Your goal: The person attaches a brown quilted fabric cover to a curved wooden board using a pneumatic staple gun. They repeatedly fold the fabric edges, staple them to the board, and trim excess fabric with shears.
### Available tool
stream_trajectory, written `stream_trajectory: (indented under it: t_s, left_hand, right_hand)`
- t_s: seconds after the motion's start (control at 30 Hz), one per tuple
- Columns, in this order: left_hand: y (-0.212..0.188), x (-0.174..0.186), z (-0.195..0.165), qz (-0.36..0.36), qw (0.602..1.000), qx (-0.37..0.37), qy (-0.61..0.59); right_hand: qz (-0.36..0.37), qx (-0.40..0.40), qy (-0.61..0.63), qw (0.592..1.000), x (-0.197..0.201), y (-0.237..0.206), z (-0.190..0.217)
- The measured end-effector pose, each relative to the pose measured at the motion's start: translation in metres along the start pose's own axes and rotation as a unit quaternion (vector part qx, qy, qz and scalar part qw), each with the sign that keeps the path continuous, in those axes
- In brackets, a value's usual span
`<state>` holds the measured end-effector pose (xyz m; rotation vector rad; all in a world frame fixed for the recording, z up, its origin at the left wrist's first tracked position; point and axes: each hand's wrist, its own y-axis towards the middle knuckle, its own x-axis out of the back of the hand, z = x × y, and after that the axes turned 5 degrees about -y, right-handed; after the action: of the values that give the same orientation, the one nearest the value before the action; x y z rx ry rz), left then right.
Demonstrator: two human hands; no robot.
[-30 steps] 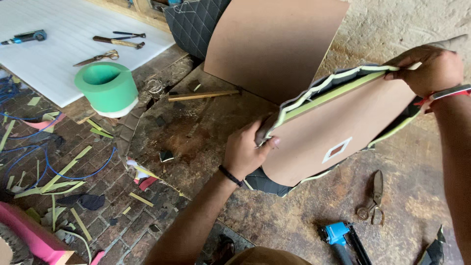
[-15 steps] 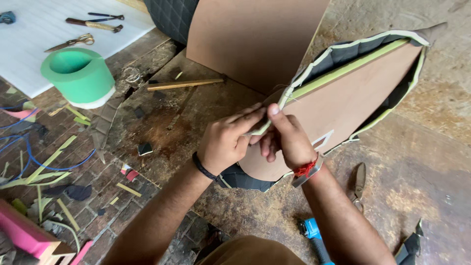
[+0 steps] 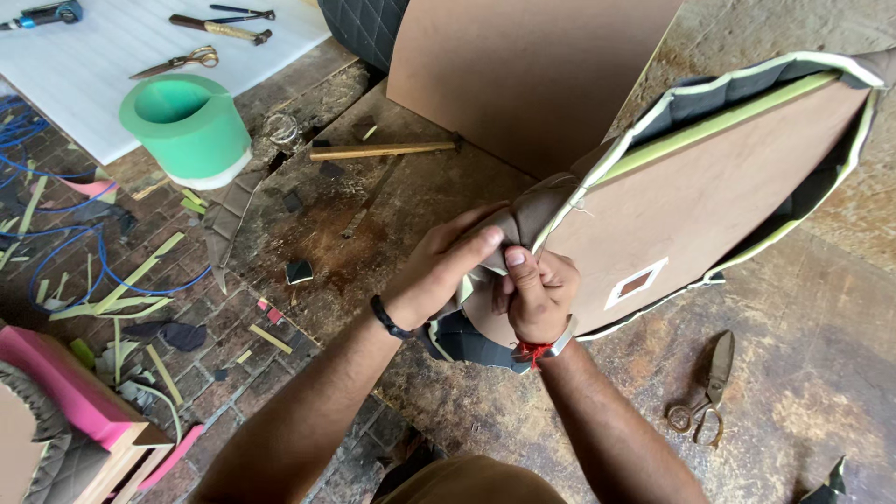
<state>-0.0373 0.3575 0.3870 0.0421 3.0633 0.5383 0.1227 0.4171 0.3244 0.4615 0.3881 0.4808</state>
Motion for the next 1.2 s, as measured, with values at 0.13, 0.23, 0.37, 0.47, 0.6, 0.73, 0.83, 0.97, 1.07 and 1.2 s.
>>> stream_trajectory:
  t_s: [0.13,0.23,0.37,0.47,0.6,0.73,0.83,0.97,1.07,1.2]
  left_hand:
    - [0.005,0.002,-0.013,0.04,0.995,0.057,0.067]
    - [0.003,0.001,-0.025,0.061,0.98,0.098,0.16]
    - [-0.003,-0.011,-0.033,0.075,0.963,0.094,0.241]
    - [-0.005,-0.019,-0.035,0.075,0.963,0.088,0.245]
    - [-0.009,-0.022,-0.038,0.083,0.967,0.069,0.233]
    - [-0.014,-0.028,-0.037,0.085,0.966,0.041,0.242]
    - [-0.018,-0.032,-0.037,0.096,0.968,0.015,0.23]
    - [-0.021,-0.035,-0.038,0.104,0.968,0.014,0.228]
    - [-0.023,-0.037,-0.039,0.095,0.967,0.023,0.236]
    - [-0.024,-0.038,-0.042,0.101,0.966,0.03,0.238]
  right_hand:
    - [0.023,0.01,-0.051,0.998,-0.002,-0.002,0.013]
    - [0.043,-0.029,-0.07,0.996,0.004,-0.01,0.019]
    - [0.151,-0.066,-0.12,0.979,0.044,-0.038,0.006]
    - [0.118,-0.318,-0.456,0.823,0.097,-0.09,-0.012]
    - [0.045,-0.561,-0.554,0.614,0.188,-0.22,-0.02]
    - [-0.06,-0.533,-0.644,0.546,0.242,-0.354,-0.042]
    - [-0.042,-0.502,-0.686,0.525,0.259,-0.389,-0.059]
    - [-0.075,-0.58,-0.536,0.609,0.25,-0.339,-0.042]
    - [-0.112,-0.541,-0.409,0.726,0.21,-0.276,0.015]
    - [-0.029,-0.329,-0.406,0.852,0.123,-0.209,0.115]
